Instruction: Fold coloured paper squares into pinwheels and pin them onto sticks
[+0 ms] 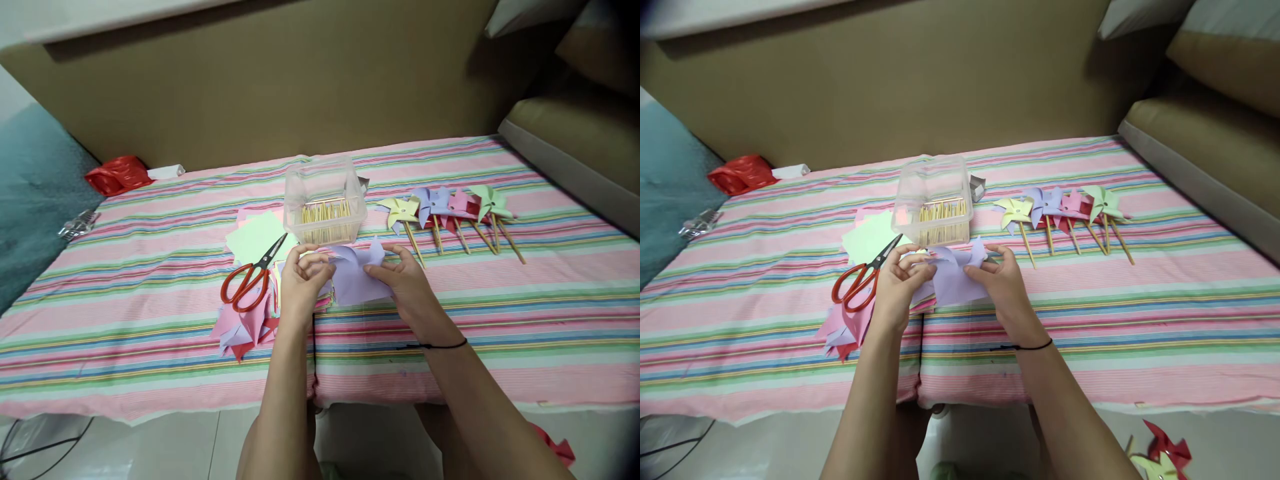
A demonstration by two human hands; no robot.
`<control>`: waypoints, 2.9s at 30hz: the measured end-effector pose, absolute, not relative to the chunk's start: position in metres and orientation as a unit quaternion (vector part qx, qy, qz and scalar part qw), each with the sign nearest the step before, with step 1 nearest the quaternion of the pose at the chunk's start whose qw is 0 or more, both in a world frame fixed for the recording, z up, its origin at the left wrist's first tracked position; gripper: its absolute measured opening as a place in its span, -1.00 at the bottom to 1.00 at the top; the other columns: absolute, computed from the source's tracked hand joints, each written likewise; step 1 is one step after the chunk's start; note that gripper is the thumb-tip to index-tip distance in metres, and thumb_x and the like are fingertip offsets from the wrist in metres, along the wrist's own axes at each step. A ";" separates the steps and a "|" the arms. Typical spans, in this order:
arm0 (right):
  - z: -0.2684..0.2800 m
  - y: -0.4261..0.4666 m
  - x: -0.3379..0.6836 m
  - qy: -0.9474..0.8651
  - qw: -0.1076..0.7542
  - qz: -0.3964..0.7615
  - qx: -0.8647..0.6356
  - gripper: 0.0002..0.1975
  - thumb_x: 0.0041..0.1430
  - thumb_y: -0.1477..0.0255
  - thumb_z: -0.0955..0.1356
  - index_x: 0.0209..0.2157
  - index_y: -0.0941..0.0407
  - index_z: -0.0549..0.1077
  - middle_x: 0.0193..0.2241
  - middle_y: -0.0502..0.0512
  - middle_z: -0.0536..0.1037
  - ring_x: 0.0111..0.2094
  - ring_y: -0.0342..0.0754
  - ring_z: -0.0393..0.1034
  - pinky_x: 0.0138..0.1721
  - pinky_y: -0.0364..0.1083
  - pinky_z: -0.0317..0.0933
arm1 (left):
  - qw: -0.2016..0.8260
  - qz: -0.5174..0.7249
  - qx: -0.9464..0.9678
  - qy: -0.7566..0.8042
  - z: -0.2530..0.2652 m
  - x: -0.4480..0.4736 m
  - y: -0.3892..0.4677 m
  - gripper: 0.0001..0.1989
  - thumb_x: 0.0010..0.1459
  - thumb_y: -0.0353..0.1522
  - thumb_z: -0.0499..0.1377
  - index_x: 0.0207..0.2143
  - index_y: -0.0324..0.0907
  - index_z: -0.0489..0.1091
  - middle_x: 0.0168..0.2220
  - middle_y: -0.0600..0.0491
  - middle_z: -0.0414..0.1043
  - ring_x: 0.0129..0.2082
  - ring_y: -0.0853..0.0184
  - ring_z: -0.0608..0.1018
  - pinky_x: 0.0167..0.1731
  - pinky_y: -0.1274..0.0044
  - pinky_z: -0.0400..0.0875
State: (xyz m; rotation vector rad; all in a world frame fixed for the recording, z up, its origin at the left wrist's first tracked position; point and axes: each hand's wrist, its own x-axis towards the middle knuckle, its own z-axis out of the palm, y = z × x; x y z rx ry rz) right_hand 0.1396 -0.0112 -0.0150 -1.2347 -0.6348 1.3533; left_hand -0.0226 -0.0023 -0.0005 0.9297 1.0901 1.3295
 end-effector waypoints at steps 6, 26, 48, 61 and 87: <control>-0.018 -0.011 0.141 -0.266 0.576 0.567 -0.526 -0.33 -0.35 0.38 0.57 -0.16 0.06 0.25 -0.49 -0.03 0.61 -0.49 -0.07 0.48 -0.42 -0.10 0.32 | 0.606 0.496 0.445 0.434 0.005 -0.025 -0.007 -0.72 -0.05 -0.43 0.29 -0.25 -0.16 0.33 -0.34 0.04 0.56 -0.32 0.36 0.54 -0.35 0.57 0.36; -0.013 -0.013 0.141 -0.306 0.543 0.608 -0.492 -0.30 -0.33 0.36 0.56 -0.12 0.03 0.22 -0.49 -0.03 0.61 -0.50 -0.04 0.48 -0.43 -0.09 0.28 | 0.641 0.485 0.343 0.487 -0.002 -0.007 -0.009 -0.41 -0.33 -0.34 0.45 -0.27 -0.15 0.19 -0.42 0.04 0.55 -0.48 0.34 0.56 -0.41 0.52 0.40; -0.011 -0.014 0.138 -0.319 0.529 0.608 -0.498 -0.31 -0.33 0.33 0.56 -0.14 0.02 0.22 -0.53 -0.05 0.59 -0.50 -0.03 0.47 -0.42 -0.08 0.30 | 0.611 0.500 0.357 0.499 0.000 -0.003 -0.010 -0.41 -0.35 -0.32 0.44 -0.27 -0.14 0.19 -0.55 0.11 0.53 -0.63 0.38 0.50 -0.55 0.57 0.37; -0.009 -0.014 0.137 -0.317 0.518 0.615 -0.503 -0.26 -0.36 0.31 0.56 -0.10 0.02 0.22 -0.51 -0.05 0.59 -0.47 -0.01 0.47 -0.40 -0.06 0.29 | 0.592 0.499 0.365 0.518 -0.001 -0.003 -0.009 -0.38 -0.34 -0.32 0.43 -0.24 -0.12 0.17 -0.58 0.16 0.49 -0.64 0.36 0.49 -0.55 0.54 0.37; -0.016 -0.012 0.138 -0.365 0.517 0.598 -0.491 -0.22 -0.31 0.33 0.55 -0.04 0.02 0.16 -0.51 -0.06 0.58 -0.48 -0.05 0.47 -0.43 -0.09 0.31 | 0.583 0.487 0.369 0.536 -0.005 -0.008 -0.007 -0.37 -0.28 -0.39 0.38 -0.15 -0.12 0.13 -0.65 0.27 0.34 -0.66 0.43 0.42 -0.53 0.59 0.31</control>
